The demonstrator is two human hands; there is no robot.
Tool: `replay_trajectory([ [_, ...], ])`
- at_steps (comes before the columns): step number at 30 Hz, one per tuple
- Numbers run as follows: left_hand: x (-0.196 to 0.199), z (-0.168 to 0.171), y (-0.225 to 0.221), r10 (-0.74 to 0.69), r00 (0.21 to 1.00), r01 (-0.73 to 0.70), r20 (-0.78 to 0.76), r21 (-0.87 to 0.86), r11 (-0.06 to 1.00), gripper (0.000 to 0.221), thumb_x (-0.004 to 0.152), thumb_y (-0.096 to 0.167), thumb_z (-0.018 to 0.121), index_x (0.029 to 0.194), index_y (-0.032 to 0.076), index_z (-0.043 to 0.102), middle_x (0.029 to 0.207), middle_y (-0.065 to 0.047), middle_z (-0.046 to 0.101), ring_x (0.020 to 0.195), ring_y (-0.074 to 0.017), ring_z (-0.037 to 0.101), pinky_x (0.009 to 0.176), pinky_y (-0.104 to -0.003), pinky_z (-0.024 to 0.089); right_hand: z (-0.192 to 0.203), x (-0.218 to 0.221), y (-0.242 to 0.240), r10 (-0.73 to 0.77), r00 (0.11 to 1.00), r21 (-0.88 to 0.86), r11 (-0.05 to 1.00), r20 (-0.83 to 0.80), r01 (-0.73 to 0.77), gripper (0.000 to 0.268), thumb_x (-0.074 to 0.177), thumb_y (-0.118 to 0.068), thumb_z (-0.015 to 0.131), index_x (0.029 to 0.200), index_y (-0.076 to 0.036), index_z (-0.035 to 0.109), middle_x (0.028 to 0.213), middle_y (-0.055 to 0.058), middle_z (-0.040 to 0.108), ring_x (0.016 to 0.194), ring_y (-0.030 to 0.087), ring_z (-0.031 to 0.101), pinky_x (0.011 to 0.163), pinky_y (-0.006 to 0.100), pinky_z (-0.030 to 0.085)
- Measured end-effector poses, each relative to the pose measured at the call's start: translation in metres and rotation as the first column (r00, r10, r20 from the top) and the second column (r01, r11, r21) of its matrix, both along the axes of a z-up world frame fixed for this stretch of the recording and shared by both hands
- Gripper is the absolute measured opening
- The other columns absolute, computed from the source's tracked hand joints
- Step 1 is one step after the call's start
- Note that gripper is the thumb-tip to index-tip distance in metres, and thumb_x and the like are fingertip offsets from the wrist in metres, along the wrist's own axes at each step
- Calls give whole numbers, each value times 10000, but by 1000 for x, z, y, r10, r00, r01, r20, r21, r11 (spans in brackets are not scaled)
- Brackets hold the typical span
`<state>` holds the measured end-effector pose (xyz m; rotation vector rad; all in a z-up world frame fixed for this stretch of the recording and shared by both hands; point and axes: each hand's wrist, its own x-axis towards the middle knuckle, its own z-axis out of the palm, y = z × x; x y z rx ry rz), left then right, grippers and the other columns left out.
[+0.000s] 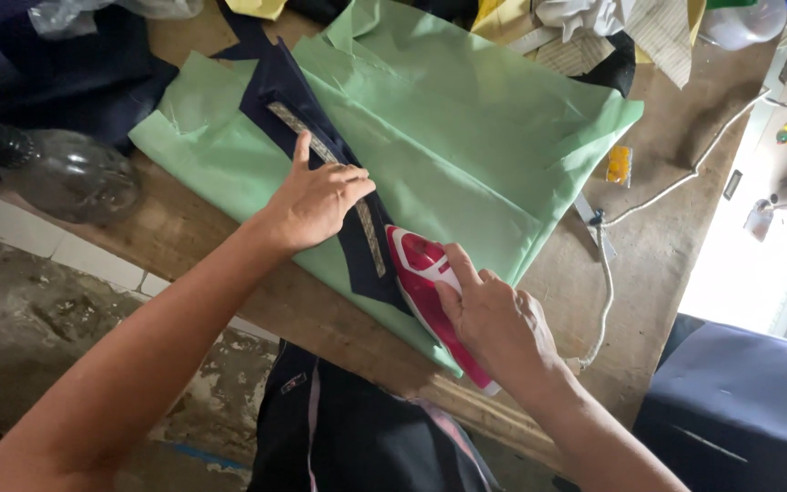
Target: The person is seen at a sewing machine briefly before moving to a workbench to iron several small pieces of dark blue fabric using a steam iron and a spray bottle.
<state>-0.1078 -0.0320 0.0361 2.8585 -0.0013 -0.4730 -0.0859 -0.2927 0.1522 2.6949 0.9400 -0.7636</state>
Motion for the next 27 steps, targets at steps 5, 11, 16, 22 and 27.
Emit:
replay_trajectory([
  [5,0,-5,11,-106,994,106,16,-18,994,511,987,-25,386,1443,157,527,1509,-84,535,1376,-289,533,1178,-792,35,1,7,27,-3,1000,53,999,24,2,547,1040,-507,279,1532,-273,332,980,156,719,887,424,759,811,569,606],
  [11,-1,-36,28,-162,941,185,296,-51,982,444,922,-26,483,1292,150,655,1336,-53,664,1233,-261,640,1188,-650,247,-1,6,34,-54,998,38,998,15,54,561,1034,-518,258,1538,-283,331,991,188,721,916,454,750,846,581,595],
  [16,-5,-40,37,-208,851,237,482,1,971,357,924,4,523,1211,151,676,1254,-25,691,1164,-229,645,1058,-471,413,3,13,57,-56,998,70,996,27,54,518,1043,-490,289,1502,-263,363,954,176,726,881,451,755,811,583,599],
  [22,-16,-18,54,-85,738,140,669,-29,990,306,974,14,488,1162,154,684,1139,-6,683,1081,-214,669,924,-377,480,9,17,68,-90,996,47,995,11,90,526,1046,-485,284,1516,-263,363,964,190,734,912,445,754,843,569,593],
  [27,-39,-34,51,124,663,54,739,-212,976,305,972,11,543,1181,166,702,1125,-29,704,1065,-255,676,895,-405,484,2,29,78,-38,998,67,997,-51,41,522,1035,-486,299,1512,-277,341,996,206,735,966,474,731,926,593,538],
])
